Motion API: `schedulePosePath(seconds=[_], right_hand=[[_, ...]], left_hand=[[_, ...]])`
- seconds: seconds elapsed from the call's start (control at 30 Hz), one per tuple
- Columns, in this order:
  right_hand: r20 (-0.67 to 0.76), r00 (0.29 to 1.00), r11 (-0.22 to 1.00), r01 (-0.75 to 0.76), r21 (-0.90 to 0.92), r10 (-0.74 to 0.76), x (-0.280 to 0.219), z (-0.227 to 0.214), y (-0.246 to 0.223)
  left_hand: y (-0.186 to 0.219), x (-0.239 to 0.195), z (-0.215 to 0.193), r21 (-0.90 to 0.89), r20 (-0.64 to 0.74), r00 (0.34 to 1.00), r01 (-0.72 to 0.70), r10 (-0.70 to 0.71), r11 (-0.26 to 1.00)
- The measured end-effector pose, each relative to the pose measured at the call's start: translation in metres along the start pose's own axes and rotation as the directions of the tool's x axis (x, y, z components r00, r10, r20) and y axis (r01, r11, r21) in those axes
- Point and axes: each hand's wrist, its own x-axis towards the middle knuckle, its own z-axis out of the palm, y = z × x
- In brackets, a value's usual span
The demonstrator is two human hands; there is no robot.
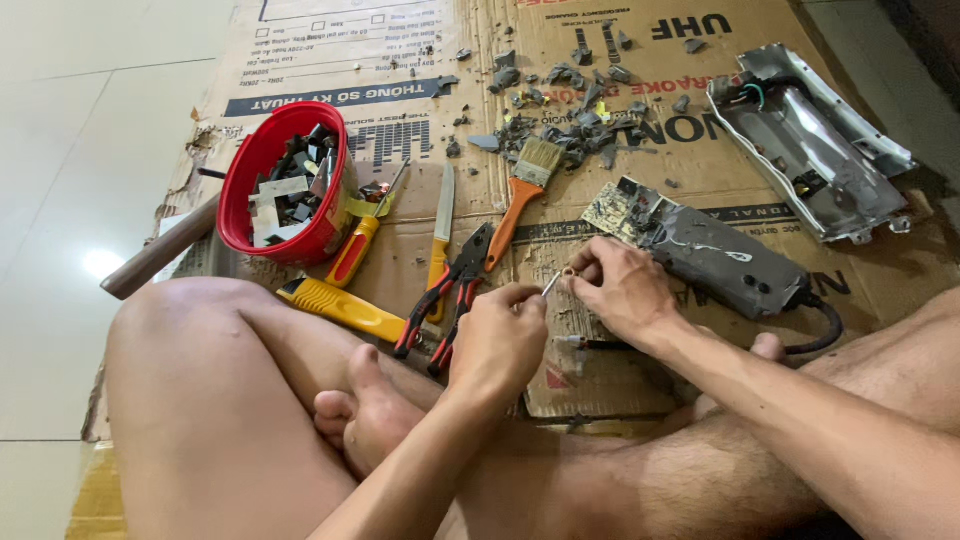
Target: The person is disassembling a small electronic device, possibly a power adapter, using various hand tools. They use pliers and screwdrivers to remove components and separate parts, placing the removed pieces into a red container.
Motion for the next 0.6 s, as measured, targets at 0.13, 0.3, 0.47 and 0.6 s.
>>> schedulePosePath(seconds=[0.13,0.3,0.47,0.6], right_hand=[[0.001,1.0,0.996,0.022,0.084,-0.022,-0.004,-0.012,-0.006],[0.004,0.999,0.989,0.031,0.145,-0.032,-0.007,-0.011,-0.004],[0.056,0.998,0.984,-0.007,0.179,-0.003,-0.004,-0.017,-0.007],[0.062,0.998,0.972,-0.022,0.236,0.008,-0.009,-0.033,-0.021]], left_hand=[[0.002,-0.007,-0.012,0.139,0.006,0.999,-0.039,0.038,0.99],[0.003,-0.016,-0.02,0.227,-0.003,0.999,-0.05,0.052,0.973],[0.008,-0.01,-0.012,0.259,0.044,0.993,-0.114,0.106,0.959],[0.009,0.006,-0.007,0.218,0.042,0.984,-0.178,0.173,0.959]])
